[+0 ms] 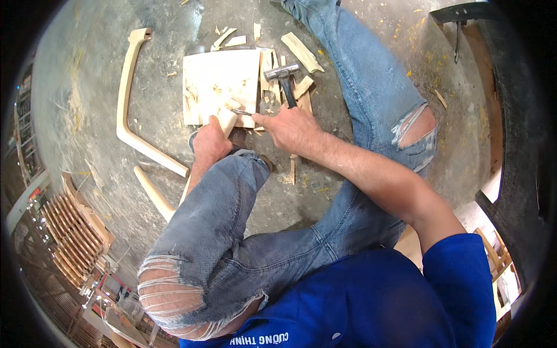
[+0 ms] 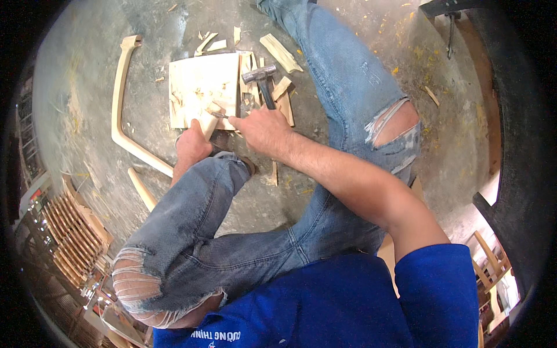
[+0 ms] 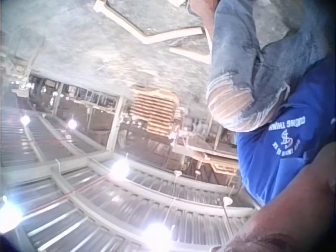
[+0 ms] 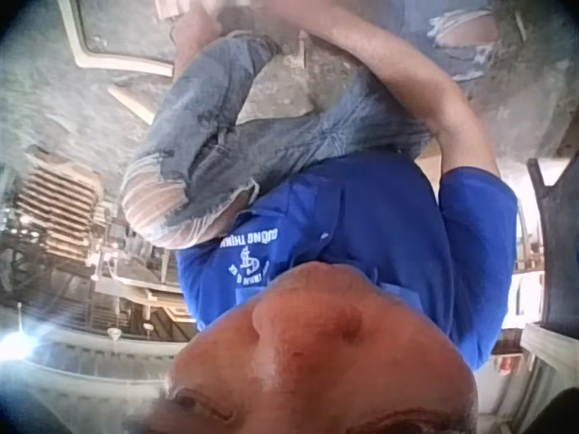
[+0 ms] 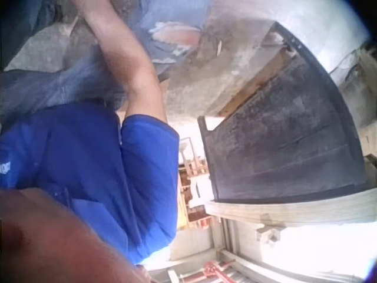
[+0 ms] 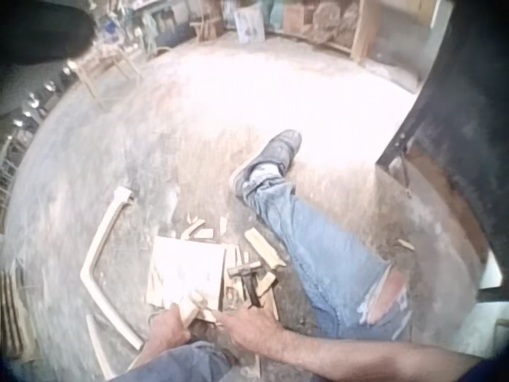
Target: The person sits on the floor and carves a small wooden block using a chisel and hammer. They repeatedly strike the chisel to remove wood shavings and occasionally clear debris from the workpiece.
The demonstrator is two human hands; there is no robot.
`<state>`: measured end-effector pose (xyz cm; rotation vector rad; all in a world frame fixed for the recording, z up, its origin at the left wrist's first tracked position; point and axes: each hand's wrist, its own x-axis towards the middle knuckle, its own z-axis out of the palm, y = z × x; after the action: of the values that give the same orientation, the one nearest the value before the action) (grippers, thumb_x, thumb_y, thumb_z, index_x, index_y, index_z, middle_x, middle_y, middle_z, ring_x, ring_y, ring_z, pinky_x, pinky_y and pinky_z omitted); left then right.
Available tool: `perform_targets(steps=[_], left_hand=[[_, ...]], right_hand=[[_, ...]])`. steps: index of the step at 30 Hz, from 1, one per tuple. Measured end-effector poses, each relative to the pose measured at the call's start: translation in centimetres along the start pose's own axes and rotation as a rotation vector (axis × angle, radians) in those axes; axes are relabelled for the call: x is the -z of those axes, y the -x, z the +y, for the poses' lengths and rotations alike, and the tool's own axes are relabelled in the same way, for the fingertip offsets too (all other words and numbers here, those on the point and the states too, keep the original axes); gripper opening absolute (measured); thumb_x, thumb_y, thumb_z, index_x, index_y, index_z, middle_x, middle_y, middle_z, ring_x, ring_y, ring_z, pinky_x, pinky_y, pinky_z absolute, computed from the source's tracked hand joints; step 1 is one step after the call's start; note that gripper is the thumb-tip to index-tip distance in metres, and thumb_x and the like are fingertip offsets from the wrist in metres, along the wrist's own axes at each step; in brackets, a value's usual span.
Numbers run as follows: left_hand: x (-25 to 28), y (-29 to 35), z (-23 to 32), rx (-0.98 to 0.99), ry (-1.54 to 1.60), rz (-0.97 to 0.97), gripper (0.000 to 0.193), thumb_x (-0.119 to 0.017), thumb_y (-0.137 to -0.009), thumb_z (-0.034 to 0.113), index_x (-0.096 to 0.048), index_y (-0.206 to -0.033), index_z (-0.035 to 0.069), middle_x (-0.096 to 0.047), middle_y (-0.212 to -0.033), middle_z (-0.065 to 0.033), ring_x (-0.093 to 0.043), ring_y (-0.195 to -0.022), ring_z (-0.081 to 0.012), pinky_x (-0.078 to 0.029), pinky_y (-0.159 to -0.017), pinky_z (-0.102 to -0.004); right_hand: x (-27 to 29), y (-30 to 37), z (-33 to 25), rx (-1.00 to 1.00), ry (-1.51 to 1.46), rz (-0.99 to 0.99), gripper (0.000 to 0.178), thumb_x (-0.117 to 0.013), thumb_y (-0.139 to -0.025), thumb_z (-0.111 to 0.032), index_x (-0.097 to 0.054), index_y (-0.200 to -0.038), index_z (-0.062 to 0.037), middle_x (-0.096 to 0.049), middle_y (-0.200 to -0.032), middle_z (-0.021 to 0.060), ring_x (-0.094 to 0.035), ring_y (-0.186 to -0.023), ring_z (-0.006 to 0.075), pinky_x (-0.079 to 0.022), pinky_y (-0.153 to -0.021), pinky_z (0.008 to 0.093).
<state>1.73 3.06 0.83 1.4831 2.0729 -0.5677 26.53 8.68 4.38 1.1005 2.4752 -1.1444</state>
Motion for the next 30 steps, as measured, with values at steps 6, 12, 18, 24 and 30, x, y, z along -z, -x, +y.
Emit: perform_targets(steps=[6, 12, 18, 24, 30], left_hand=[[0.5, -0.8, -0.1, 0.038, -0.018, -0.003, 0.043, -0.071, -0.081, 0.01, -0.053, -0.118, 0.0, -0.074, -0.104, -0.0287, -0.073, -0.102, -0.0451, -0.058, -0.089, -0.0531], [0.1, -0.6, -0.5, 0.063, -0.014, -0.022, 0.047, -0.072, -0.082, 0.013, -0.052, -0.122, 0.0, -0.075, -0.106, -0.0285, -0.074, -0.104, -0.0446, -0.058, -0.091, -0.0521], [-0.1, -0.3, -0.1, 0.05, -0.028, 0.004, 0.044, -0.072, -0.082, 0.011, -0.051, -0.119, -0.001, -0.074, -0.102, -0.0284, -0.074, -0.1, -0.0438, -0.058, -0.088, -0.0522], [-0.4, -0.1, -0.4, 0.053, -0.002, -0.003, 0.042, -0.071, -0.082, 0.009, -0.052, -0.118, -0.001, -0.074, -0.102, -0.0287, -0.074, -0.1, -0.0442, -0.058, -0.088, -0.0525], [-0.4, -0.3, -0.8, 0.026, 0.015, 0.017, 0.042, -0.071, -0.081, 0.01, -0.053, -0.117, -0.001, -0.074, -0.102, -0.0289, -0.073, -0.1, -0.0455, -0.058, -0.088, -0.0532]], right_hand=[[0.4, -1.5, -1.1, 0.012, -0.068, 0.073, 0.043, -0.058, -0.096, -0.011, -0.064, -0.139, -0.0141, -0.077, -0.09, 0.0151, -0.078, -0.089, 0.0359, -0.061, -0.076, 0.0524], [-1.2, -2.9, -1.0, 0.065, -0.015, 0.167, 0.046, -0.059, -0.095, -0.01, -0.062, -0.14, -0.0154, -0.075, -0.086, 0.0176, -0.077, -0.085, 0.0376, -0.061, -0.072, 0.0504], [-2.7, -4.9, -1.2, 0.024, -0.109, 0.215, 0.052, -0.059, -0.093, -0.006, -0.062, -0.144, -0.0152, -0.075, -0.083, 0.0197, -0.077, -0.082, 0.0378, -0.061, -0.071, 0.0519], [-0.3, -1.3, -1.0, 0.027, -0.048, 0.069, 0.05, -0.058, -0.097, -0.009, -0.062, -0.146, -0.0149, -0.074, -0.08, 0.0185, -0.077, -0.077, 0.0346, -0.062, -0.066, 0.0498], [-1.1, -1.5, -1.4, 0.059, 0.021, 0.134, 0.051, -0.061, -0.097, -0.009, -0.059, -0.148, -0.0155, -0.073, -0.077, 0.0158, -0.077, -0.076, 0.0303, -0.063, -0.065, 0.0466]])
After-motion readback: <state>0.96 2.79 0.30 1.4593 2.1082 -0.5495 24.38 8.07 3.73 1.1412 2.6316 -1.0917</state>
